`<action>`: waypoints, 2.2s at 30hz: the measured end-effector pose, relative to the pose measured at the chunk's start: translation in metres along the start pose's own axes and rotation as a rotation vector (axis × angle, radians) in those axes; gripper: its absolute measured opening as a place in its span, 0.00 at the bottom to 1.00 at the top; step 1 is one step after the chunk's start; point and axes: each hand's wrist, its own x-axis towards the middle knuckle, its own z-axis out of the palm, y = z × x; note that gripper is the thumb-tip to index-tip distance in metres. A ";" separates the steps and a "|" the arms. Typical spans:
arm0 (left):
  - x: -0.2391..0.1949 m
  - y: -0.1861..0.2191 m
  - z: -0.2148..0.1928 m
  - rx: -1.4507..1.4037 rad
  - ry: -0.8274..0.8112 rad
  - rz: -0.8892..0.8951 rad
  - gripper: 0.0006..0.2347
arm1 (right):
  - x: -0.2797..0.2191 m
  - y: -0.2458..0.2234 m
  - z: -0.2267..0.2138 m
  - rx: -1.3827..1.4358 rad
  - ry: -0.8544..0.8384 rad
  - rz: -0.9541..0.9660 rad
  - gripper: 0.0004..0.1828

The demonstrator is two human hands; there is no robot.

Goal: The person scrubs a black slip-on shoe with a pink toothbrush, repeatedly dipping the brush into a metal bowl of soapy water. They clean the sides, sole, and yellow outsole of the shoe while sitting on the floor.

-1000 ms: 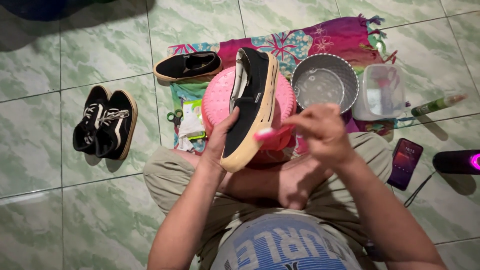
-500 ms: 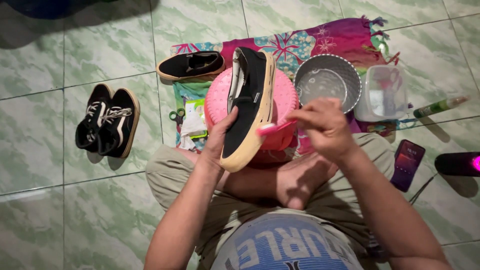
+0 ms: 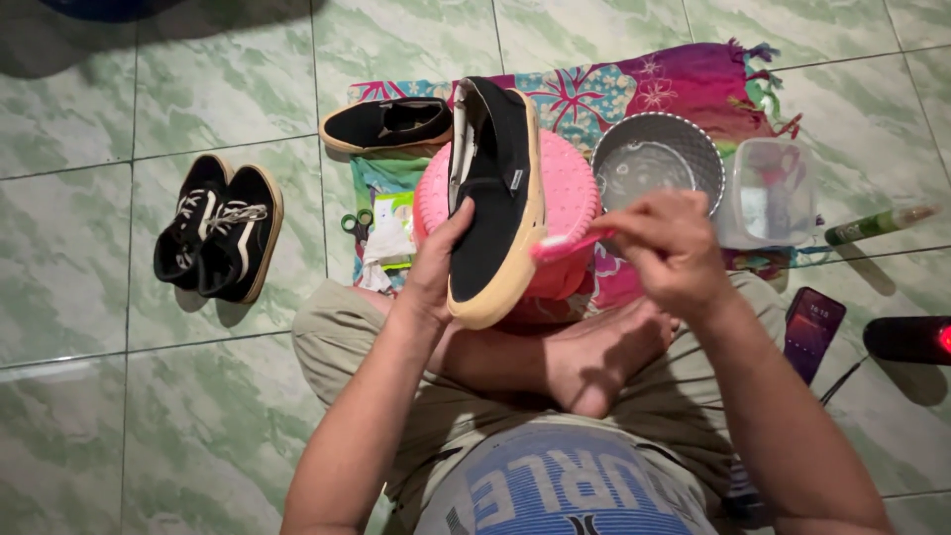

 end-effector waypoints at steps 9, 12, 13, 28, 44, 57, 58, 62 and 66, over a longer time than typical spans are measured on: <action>0.020 -0.002 -0.012 0.016 0.013 0.064 0.18 | 0.006 -0.010 0.007 0.103 -0.027 -0.097 0.22; 0.003 -0.002 0.005 -0.023 0.009 0.049 0.17 | -0.001 0.000 -0.007 -0.088 -0.014 -0.096 0.12; 0.009 -0.002 0.000 -0.025 0.009 0.043 0.17 | 0.002 -0.007 -0.001 -0.092 -0.015 -0.092 0.12; 0.026 -0.003 -0.004 0.162 0.077 0.318 0.17 | 0.013 -0.045 -0.014 -0.230 -0.012 -0.189 0.06; 0.004 -0.011 0.007 0.535 0.121 0.702 0.13 | -0.005 -0.034 -0.013 -0.242 -0.062 -0.102 0.05; -0.009 -0.011 -0.006 0.342 -0.035 0.418 0.11 | 0.021 -0.009 -0.021 0.105 -0.039 -0.040 0.06; -0.011 -0.010 -0.004 0.344 -0.033 0.419 0.11 | 0.020 -0.009 -0.018 0.108 -0.037 -0.041 0.06; -0.014 -0.009 -0.006 0.310 -0.059 0.324 0.11 | 0.014 -0.010 -0.006 0.242 -0.048 -0.037 0.09; -0.016 -0.007 -0.008 0.306 -0.080 0.252 0.11 | 0.006 0.009 -0.008 0.250 -0.017 0.029 0.06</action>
